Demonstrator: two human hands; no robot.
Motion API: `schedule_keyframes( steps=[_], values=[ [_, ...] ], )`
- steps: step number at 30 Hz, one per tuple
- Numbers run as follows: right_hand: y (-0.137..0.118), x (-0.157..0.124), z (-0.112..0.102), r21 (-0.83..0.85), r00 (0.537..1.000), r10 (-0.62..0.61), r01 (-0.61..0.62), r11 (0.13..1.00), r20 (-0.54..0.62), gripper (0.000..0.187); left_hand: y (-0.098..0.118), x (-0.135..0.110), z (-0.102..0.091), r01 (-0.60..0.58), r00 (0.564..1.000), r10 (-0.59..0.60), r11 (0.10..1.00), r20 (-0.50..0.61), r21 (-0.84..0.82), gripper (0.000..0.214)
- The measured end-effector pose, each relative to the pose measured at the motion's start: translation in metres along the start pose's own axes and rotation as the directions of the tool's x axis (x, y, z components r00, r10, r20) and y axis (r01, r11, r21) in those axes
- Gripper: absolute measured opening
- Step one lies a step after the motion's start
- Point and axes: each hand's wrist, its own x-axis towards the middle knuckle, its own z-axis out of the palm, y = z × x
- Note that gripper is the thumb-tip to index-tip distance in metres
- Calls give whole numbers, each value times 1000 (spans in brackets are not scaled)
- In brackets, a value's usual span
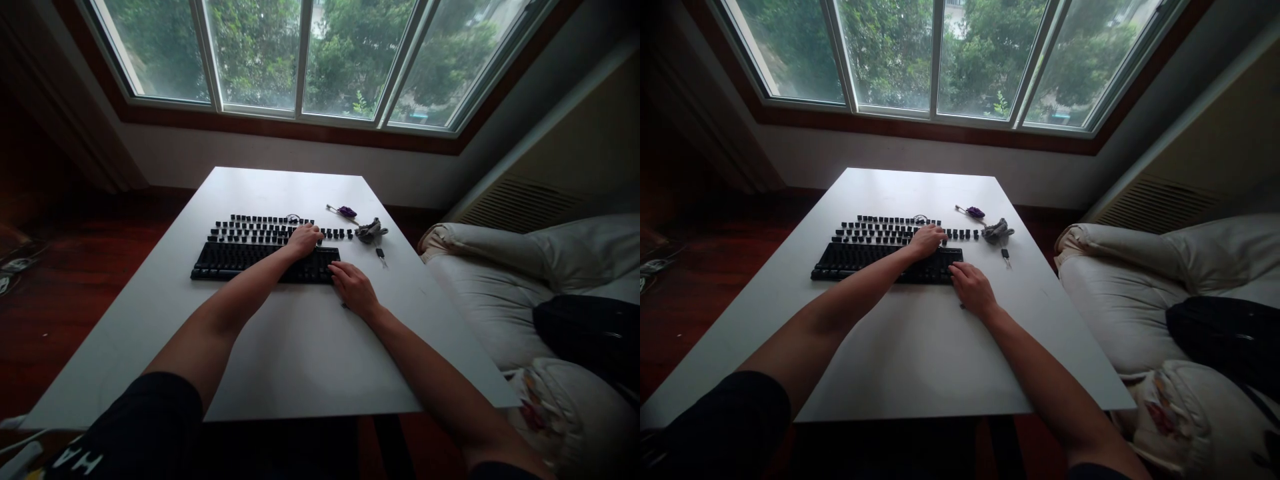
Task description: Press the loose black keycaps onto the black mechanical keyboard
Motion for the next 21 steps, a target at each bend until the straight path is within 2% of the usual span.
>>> schedule_keyframes(
  steps=[4,8,10,17,21],
  values=[
    [11,-2,-9,140,997,43,-34,989,-60,31,-3,10,5,-15,1000,15,1000,4,-9,29],
    [26,-4,-23,245,959,219,-171,954,-182,32,-5,18,6,-54,998,54,998,14,-16,25],
    [32,-4,-26,258,939,273,-216,942,-208,34,-6,22,7,-52,998,52,999,34,-12,24],
    [33,-5,-24,302,955,257,-204,931,-149,32,-6,31,2,-104,989,101,994,108,24,21],
    [34,-7,-25,309,953,264,-210,928,-146,32,0,26,-13,-73,996,72,997,47,21,21]
  ],
)
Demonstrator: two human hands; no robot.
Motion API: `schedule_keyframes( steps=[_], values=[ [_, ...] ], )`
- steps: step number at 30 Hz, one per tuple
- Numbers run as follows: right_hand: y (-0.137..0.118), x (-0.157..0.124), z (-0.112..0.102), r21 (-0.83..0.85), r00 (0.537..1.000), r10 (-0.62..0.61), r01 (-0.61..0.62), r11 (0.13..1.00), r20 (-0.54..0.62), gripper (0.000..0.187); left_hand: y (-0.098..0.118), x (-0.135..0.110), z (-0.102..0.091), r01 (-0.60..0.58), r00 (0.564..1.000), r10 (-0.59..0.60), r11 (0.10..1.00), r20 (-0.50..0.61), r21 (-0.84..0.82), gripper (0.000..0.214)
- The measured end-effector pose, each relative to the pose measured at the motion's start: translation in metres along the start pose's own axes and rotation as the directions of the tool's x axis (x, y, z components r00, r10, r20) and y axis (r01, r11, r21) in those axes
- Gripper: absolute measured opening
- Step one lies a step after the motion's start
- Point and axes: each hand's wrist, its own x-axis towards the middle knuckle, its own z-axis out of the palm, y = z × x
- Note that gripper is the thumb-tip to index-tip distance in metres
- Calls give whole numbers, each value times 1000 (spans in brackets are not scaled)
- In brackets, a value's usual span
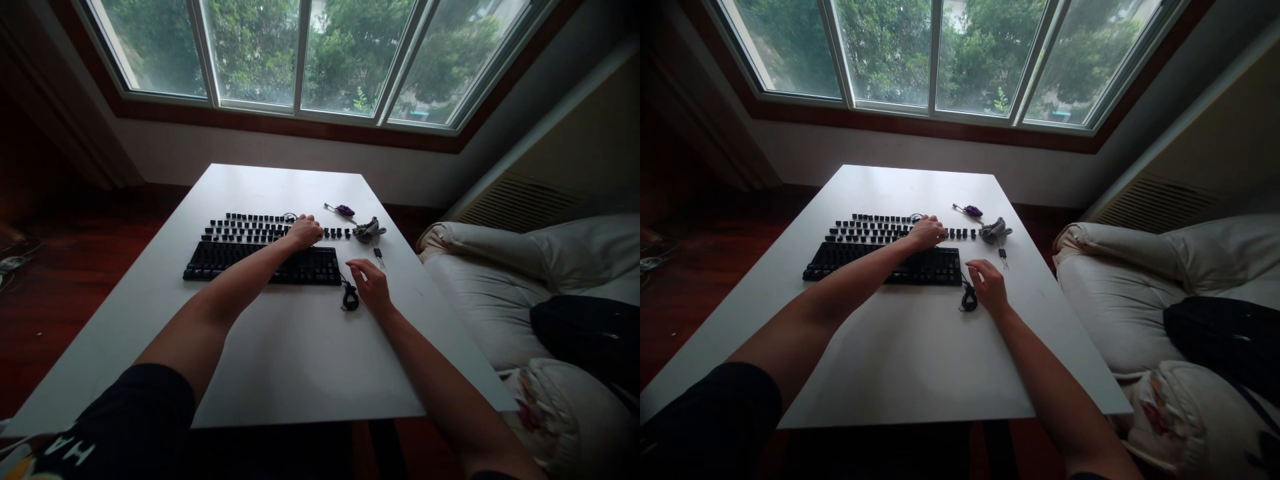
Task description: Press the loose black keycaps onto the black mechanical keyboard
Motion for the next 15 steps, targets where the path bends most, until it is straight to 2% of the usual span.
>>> schedule_keyframes(
  steps=[3,6,10,13,15],
  values=[
    [-1,0,0,9,1000,4,-4,1000,18,32,6,-10,-14,-46,995,40,997,-88,-68,24],
    [-2,1,2,18,999,7,-8,1000,46,32,12,-23,-24,-93,991,75,982,-113,-165,25],
    [-1,2,3,24,999,1,-3,1000,49,32,22,-39,-25,-107,994,104,949,-27,-296,21],
    [-1,2,2,24,999,9,-10,1000,36,32,33,-51,-19,-62,996,80,952,48,-299,18],
    [-1,1,2,28,999,15,-16,999,37,33,41,-58,-14,-47,997,62,957,45,-286,17]
  ],
)
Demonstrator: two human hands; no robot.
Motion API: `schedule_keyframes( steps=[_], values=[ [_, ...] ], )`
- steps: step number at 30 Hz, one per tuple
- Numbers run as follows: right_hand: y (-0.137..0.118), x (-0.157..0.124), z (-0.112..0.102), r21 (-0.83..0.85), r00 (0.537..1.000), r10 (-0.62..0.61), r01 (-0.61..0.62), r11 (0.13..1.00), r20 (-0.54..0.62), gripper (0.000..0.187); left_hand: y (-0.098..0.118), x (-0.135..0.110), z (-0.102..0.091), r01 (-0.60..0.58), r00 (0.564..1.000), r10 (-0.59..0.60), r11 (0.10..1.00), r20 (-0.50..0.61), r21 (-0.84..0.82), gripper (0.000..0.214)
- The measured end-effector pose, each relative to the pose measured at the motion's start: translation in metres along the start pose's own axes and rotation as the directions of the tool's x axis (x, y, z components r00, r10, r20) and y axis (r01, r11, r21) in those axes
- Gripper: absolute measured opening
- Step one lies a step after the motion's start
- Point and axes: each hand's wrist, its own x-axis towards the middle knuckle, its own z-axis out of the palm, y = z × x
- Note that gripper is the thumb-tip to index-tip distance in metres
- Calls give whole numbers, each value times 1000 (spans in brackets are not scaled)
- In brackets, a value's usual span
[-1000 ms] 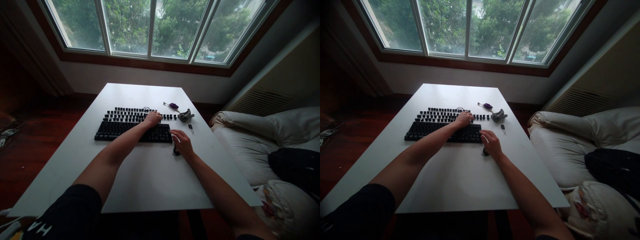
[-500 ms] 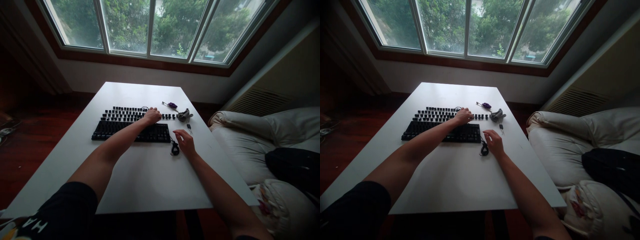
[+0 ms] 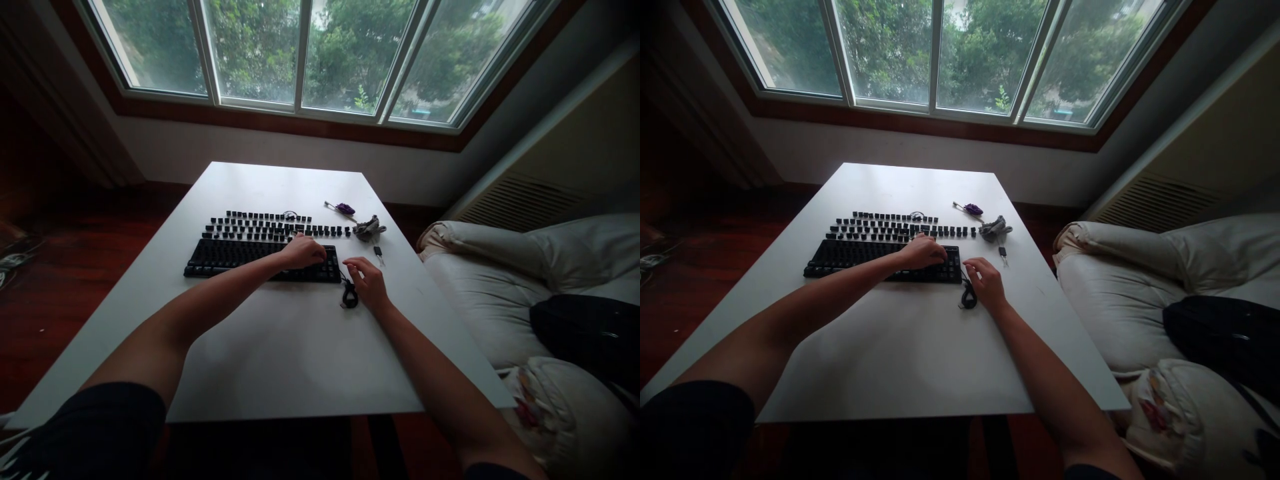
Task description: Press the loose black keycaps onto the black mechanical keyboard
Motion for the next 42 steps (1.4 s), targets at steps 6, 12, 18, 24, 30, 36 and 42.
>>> schedule_keyframes(
  steps=[6,12,18,24,30,36,42],
  values=[
    [-1,-1,2,4,1000,-4,3,1000,26,32,13,-11,15,56,993,-52,998,-104,33,21],
    [4,-3,6,1,994,-18,18,1000,106,28,27,-9,12,62,993,-51,992,-107,108,23],
    [13,-6,12,-14,989,6,-4,1000,147,28,35,-10,11,36,993,-11,978,-121,206,21],
    [15,-7,13,-35,986,10,-5,999,164,32,36,-9,10,65,990,-35,974,-136,217,22],
    [14,-6,13,-49,986,4,4,999,168,33,38,-8,10,75,992,-51,974,-115,213,17],
    [15,-6,14,-42,985,11,-4,999,170,32,33,-4,9,180,980,-175,982,-90,51,14],
    [12,-7,17,-54,984,40,-31,998,176,32,24,4,11,315,949,-314,947,25,-64,16]
  ],
)
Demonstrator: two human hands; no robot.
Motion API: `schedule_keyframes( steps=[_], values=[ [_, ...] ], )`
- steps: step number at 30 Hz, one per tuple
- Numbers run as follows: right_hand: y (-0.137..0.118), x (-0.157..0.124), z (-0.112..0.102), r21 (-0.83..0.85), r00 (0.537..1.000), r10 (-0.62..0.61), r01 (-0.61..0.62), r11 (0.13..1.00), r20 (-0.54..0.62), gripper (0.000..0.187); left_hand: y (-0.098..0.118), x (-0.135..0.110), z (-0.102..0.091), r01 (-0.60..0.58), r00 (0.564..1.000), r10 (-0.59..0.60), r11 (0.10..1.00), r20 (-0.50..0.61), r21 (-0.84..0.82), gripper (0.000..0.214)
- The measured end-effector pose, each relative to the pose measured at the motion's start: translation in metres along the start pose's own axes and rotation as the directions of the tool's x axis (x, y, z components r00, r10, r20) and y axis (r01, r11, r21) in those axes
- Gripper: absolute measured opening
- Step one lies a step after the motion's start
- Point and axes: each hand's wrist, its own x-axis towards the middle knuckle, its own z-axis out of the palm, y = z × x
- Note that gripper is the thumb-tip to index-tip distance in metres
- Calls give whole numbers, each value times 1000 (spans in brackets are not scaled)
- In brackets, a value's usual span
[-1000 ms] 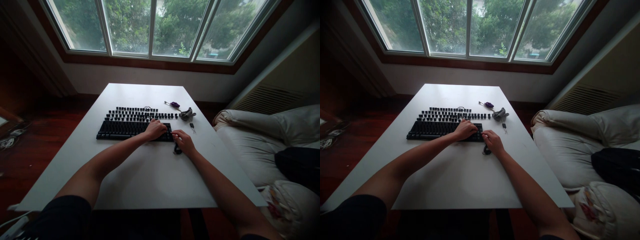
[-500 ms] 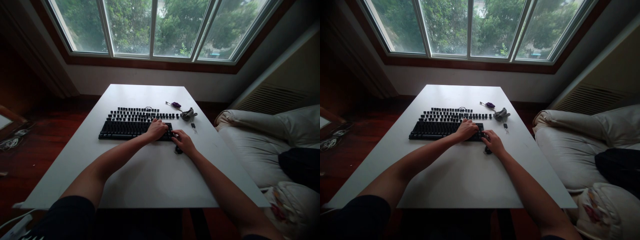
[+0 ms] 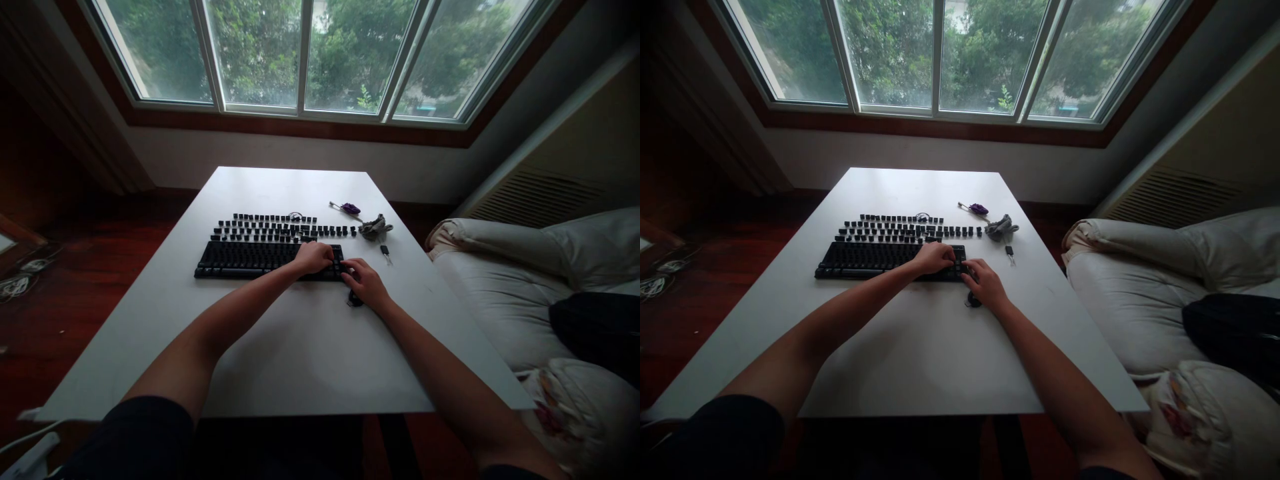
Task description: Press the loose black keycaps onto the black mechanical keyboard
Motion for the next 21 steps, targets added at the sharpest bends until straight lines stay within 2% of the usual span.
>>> schedule_keyframes(
  steps=[4,7,11,15,18,21],
  values=[
    [-1,0,1,5,1000,4,-4,1000,-8,33,-2,2,2,17,1000,-16,1000,25,-16,18],
    [0,1,0,26,1000,3,-3,1000,-4,33,-3,1,2,-27,1000,27,999,7,-40,18],
    [0,1,-2,45,1000,2,-2,999,3,33,-11,0,-2,-75,992,73,997,-106,-18,18],
    [0,2,-2,55,1000,7,-7,998,-3,32,-33,5,-13,14,969,13,994,-247,109,19],
    [0,2,-2,58,1000,14,-14,998,-4,31,-50,14,-20,41,971,3,983,-240,177,19],
    [0,3,-2,63,1000,19,-19,998,-3,31,-59,25,-22,13,982,33,971,-186,239,21]
  ],
)
